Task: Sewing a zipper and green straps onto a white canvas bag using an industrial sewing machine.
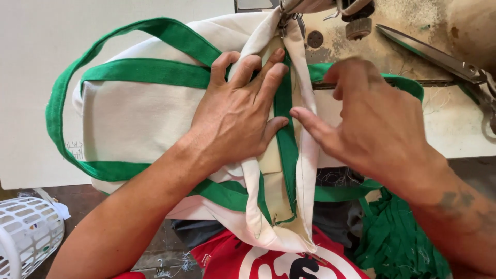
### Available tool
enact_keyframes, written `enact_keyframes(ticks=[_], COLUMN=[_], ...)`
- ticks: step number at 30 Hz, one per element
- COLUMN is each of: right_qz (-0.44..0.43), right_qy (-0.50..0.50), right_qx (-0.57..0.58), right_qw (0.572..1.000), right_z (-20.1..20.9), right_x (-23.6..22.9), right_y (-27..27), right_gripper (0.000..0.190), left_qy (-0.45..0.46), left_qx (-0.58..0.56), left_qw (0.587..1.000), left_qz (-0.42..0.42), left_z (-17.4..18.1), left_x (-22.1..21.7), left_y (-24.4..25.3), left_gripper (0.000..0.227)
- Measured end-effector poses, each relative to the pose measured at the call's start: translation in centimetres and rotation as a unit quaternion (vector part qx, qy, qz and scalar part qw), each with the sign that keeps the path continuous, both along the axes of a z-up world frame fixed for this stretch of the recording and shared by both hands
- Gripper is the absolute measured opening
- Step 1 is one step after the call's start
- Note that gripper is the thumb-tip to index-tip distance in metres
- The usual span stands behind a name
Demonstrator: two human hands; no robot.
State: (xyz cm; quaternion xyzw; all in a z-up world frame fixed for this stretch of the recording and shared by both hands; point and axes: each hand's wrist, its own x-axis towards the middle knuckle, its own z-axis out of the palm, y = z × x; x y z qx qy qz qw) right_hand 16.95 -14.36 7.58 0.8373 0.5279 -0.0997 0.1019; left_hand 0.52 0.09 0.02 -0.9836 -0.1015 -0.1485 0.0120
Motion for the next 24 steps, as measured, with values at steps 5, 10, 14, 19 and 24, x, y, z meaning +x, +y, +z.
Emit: enact_keyframes(ticks=[5,10,14,19,24], right_qz=[-0.015,0.064,0.028,0.033,0.044], right_qy=[0.102,0.069,0.187,0.172,0.281], right_qx=[0.106,0.179,0.191,0.192,0.134], right_qw=[0.989,0.979,0.963,0.966,0.949], right_z=[-3.2,-6.7,-8.0,-7.9,-6.0], right_x=[1.6,-2.7,-1.6,-2.2,0.5], right_y=[-1.5,-1.6,-2.8,-3.3,-2.2], right_gripper=[0.028,0.023,0.025,0.024,0.025], left_qy=[0.011,0.011,0.025,-0.013,0.009], left_qx=[0.029,0.027,0.010,-0.038,0.035], left_qw=[1.000,0.999,0.999,0.999,0.999], left_qz=[0.002,0.019,0.031,-0.003,-0.001], left_z=[0.3,0.4,0.0,0.0,0.5], left_x=[0.0,0.3,0.1,-0.1,-0.5], left_y=[0.0,-1.1,-1.1,-0.7,0.1], left_gripper=[0.083,0.078,0.093,0.075,0.072])
